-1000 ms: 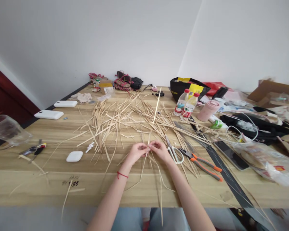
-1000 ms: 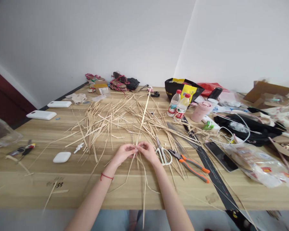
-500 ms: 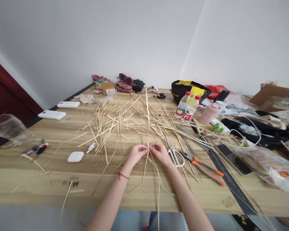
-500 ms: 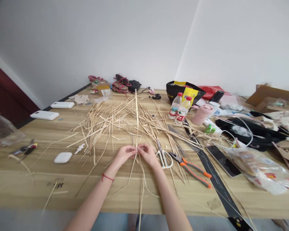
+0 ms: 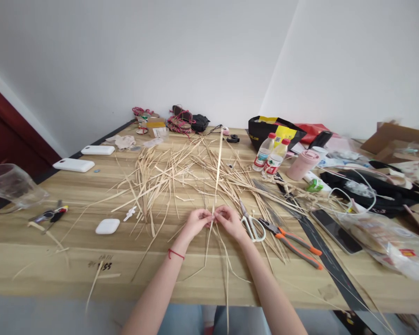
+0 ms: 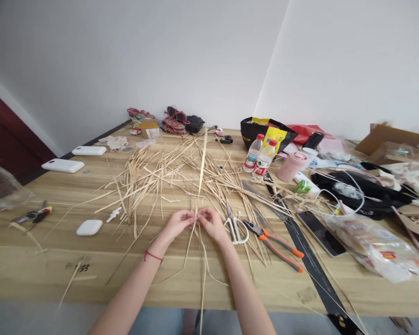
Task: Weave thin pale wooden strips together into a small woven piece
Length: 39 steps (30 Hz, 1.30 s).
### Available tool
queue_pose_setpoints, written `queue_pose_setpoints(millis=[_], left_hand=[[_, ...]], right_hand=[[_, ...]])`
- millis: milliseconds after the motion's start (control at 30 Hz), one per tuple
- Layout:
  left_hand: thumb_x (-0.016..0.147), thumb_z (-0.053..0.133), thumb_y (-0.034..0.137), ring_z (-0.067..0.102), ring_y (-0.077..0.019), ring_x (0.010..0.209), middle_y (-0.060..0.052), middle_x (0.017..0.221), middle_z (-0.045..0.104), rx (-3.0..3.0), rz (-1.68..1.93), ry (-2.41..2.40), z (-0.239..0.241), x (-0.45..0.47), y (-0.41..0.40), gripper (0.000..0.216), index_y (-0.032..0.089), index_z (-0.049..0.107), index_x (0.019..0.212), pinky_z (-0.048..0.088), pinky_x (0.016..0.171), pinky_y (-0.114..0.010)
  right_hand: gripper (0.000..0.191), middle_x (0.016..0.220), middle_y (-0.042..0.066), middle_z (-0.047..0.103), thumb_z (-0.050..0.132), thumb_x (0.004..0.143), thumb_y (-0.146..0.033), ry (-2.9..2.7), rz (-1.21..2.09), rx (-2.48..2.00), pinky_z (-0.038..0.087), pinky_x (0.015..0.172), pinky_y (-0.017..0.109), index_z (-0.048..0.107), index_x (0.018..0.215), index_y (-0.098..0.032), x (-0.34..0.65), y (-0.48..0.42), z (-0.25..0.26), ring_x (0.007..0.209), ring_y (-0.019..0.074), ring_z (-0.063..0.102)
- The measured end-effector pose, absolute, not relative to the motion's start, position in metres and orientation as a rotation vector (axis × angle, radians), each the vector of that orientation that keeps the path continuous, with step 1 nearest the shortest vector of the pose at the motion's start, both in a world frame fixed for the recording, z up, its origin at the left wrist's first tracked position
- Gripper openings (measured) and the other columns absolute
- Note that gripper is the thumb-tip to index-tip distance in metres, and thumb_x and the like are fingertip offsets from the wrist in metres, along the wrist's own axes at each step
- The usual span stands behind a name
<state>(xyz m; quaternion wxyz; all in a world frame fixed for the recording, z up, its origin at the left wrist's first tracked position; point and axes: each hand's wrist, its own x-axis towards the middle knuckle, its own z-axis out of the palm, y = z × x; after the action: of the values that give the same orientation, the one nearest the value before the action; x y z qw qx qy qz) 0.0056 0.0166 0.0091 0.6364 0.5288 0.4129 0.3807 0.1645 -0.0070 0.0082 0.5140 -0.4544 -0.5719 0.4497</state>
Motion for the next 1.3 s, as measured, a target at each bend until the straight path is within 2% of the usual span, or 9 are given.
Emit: queue_pose_setpoints(millis=[167, 367, 467, 533, 633, 833, 1033, 1300], left_hand=[[0.069, 0.072, 0.037, 0.060, -0.0135, 0.063, -0.003, 0.072, 0.067, 1.240, 0.828, 0.895, 0.015, 0.004, 0.015, 0.024, 0.014, 0.067, 0.074, 0.049, 0.064, -0.026], [0.075, 0.066, 0.042, 0.062, -0.0178, 0.078, -0.007, 0.085, 0.068, 1.232, 0.813, 0.835, 0.019, 0.002, 0.015, 0.030, 0.014, 0.068, 0.087, 0.049, 0.071, -0.029], [0.076, 0.065, 0.042, 0.061, -0.0172, 0.079, -0.008, 0.090, 0.068, 1.239, 0.797, 0.820, 0.021, 0.002, 0.013, 0.032, 0.014, 0.068, 0.092, 0.048, 0.070, -0.028], [0.076, 0.065, 0.042, 0.060, -0.0165, 0.079, -0.008, 0.092, 0.068, 1.251, 0.785, 0.809, 0.023, 0.003, 0.012, 0.033, 0.015, 0.067, 0.095, 0.046, 0.069, -0.026], [0.078, 0.063, 0.041, 0.057, -0.0148, 0.073, -0.006, 0.085, 0.067, 1.320, 0.784, 0.808, 0.025, 0.004, 0.010, 0.029, 0.014, 0.068, 0.090, 0.045, 0.066, -0.026], [0.079, 0.059, 0.045, 0.057, -0.0140, 0.068, -0.004, 0.079, 0.065, 1.408, 0.773, 0.842, 0.025, 0.004, 0.011, 0.032, 0.015, 0.067, 0.086, 0.045, 0.064, -0.025], [0.075, 0.063, 0.043, 0.053, -0.0120, 0.060, -0.002, 0.067, 0.061, 1.402, 0.717, 0.857, 0.025, 0.004, 0.014, 0.029, 0.014, 0.066, 0.073, 0.043, 0.059, -0.023], [0.075, 0.063, 0.041, 0.054, -0.0118, 0.059, -0.002, 0.066, 0.062, 1.419, 0.718, 0.868, 0.024, 0.004, 0.014, 0.027, 0.014, 0.068, 0.074, 0.043, 0.057, -0.023]], right_hand=[[0.029, 0.074, 0.002, 0.062, 0.068, 0.075, -0.046, -1.338, 1.115, -1.084, 0.049, 0.060, 0.031, 0.061, 0.081, -0.019, 0.165, -0.006, 0.004, 0.062, 0.0163, 0.060], [0.031, 0.074, 0.002, 0.065, 0.072, 0.070, -0.046, -1.165, 1.250, -1.063, 0.048, 0.061, 0.029, 0.065, 0.085, -0.019, 0.165, -0.005, 0.006, 0.062, 0.0147, 0.059], [0.032, 0.077, 0.002, 0.067, 0.074, 0.068, -0.043, -1.103, 1.350, -1.011, 0.047, 0.063, 0.028, 0.069, 0.089, -0.020, 0.164, -0.005, 0.008, 0.062, 0.0131, 0.058], [0.029, 0.076, 0.002, 0.067, 0.076, 0.066, -0.041, -1.071, 1.384, -0.985, 0.046, 0.065, 0.028, 0.070, 0.084, -0.019, 0.163, -0.006, 0.010, 0.063, 0.0130, 0.058], [0.026, 0.070, 0.001, 0.066, 0.078, 0.063, -0.039, -0.995, 1.416, -0.977, 0.046, 0.066, 0.028, 0.067, 0.076, -0.019, 0.164, -0.006, 0.010, 0.064, 0.0135, 0.058], [0.030, 0.054, -0.003, 0.056, 0.079, 0.062, -0.042, -0.962, 1.397, -1.058, 0.035, 0.051, 0.024, 0.066, 0.070, -0.017, 0.168, -0.003, 0.001, 0.049, 0.0086, 0.045], [0.030, 0.058, -0.002, 0.057, 0.078, 0.063, -0.044, -1.060, 1.413, -1.029, 0.034, 0.054, 0.025, 0.067, 0.068, -0.017, 0.170, -0.002, 0.000, 0.052, 0.0093, 0.045], [0.032, 0.055, -0.003, 0.054, 0.076, 0.064, -0.047, -1.071, 1.451, -0.996, 0.034, 0.054, 0.025, 0.065, 0.070, -0.017, 0.170, -0.004, 0.004, 0.052, 0.0097, 0.045]])
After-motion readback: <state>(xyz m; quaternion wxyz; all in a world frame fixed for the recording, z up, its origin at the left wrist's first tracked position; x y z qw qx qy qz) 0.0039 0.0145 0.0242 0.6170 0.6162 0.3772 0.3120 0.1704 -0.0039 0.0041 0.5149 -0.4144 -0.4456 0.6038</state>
